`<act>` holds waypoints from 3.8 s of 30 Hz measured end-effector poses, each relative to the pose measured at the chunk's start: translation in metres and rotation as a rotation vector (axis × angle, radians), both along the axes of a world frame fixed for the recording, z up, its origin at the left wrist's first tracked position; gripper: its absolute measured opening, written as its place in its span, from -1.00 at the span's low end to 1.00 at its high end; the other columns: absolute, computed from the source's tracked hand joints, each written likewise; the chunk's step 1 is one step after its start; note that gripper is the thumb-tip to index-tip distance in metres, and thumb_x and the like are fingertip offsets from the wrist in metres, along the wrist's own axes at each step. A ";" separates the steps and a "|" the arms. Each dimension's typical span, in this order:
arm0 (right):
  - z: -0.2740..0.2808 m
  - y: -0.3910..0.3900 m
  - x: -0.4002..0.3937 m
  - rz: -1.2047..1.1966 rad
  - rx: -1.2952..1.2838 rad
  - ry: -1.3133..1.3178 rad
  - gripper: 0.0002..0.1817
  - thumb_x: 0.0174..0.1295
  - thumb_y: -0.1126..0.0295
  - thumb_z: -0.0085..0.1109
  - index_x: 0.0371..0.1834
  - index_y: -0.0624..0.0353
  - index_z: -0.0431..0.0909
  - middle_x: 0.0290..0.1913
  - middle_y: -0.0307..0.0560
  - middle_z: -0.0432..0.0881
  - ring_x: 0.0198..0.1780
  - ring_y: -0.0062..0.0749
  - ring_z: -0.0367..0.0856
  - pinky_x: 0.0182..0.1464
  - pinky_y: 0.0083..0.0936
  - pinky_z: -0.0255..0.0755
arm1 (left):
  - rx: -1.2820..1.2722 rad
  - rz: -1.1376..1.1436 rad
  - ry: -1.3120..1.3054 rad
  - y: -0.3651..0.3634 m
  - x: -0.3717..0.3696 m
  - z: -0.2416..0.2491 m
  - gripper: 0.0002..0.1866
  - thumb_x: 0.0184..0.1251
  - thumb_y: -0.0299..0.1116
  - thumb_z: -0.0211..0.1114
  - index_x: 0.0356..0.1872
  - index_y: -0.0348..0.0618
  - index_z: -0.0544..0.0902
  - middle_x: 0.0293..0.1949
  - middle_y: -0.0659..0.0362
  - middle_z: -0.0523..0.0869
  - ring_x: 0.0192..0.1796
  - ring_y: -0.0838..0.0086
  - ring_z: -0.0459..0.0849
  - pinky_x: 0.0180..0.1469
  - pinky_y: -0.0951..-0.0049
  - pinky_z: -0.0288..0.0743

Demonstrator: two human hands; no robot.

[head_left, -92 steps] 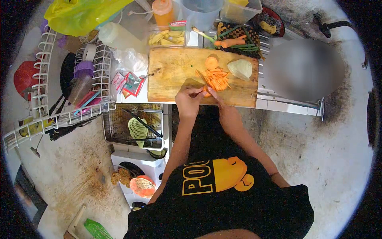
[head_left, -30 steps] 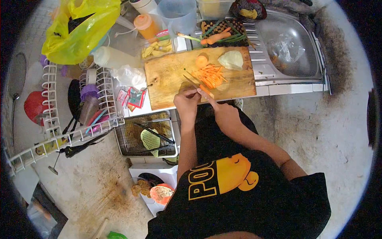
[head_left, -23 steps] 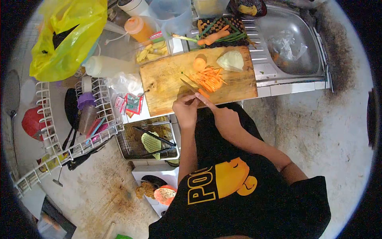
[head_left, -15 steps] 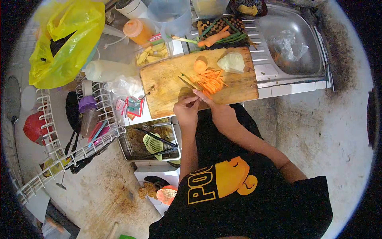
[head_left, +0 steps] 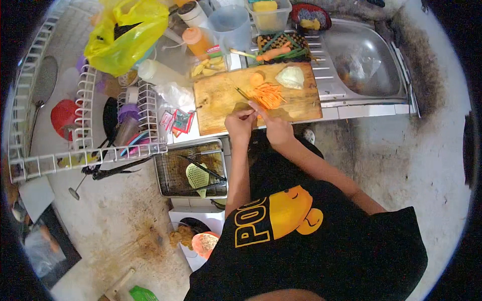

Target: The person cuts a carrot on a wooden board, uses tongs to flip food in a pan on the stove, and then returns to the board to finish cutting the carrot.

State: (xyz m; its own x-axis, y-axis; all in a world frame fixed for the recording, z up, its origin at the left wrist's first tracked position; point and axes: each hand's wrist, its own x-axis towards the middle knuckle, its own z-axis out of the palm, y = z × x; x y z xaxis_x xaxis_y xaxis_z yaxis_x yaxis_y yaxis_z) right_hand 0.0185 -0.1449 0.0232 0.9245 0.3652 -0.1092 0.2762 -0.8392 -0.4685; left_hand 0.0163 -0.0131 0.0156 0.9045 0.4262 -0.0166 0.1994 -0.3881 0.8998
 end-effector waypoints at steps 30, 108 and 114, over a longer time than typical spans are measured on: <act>0.030 -0.058 0.037 -0.238 0.878 0.941 -0.77 0.47 0.09 -0.06 -0.25 -0.06 0.33 -0.63 -0.42 0.21 -0.73 -0.75 0.14 -0.74 -0.71 0.04 | 0.527 0.249 -0.258 -0.011 -0.015 0.015 -0.63 0.04 -0.51 0.40 -0.05 -0.22 0.64 -0.10 -0.06 0.55 -0.07 0.01 0.49 0.03 0.11 0.39; 0.013 -0.060 0.008 0.265 0.259 0.124 -0.27 0.31 0.64 -0.19 0.53 -0.26 0.07 0.15 0.44 0.46 0.10 0.35 0.50 0.05 -0.05 0.41 | -0.128 0.206 0.140 -0.035 0.002 -0.002 -0.88 -0.10 -0.47 0.46 -0.62 -0.27 0.68 -0.69 0.04 0.64 -0.60 0.31 0.67 -0.47 0.36 0.51; 0.024 -0.057 0.004 0.238 0.185 0.164 -0.29 0.33 0.63 -0.23 0.52 -0.30 0.05 0.02 0.49 0.53 0.01 0.33 0.57 0.01 0.02 0.48 | -0.098 0.208 0.060 -0.033 0.003 -0.008 -0.90 -0.11 -0.50 0.45 -0.61 -0.28 0.68 -0.64 -0.02 0.65 -0.54 0.20 0.69 -0.44 0.29 0.52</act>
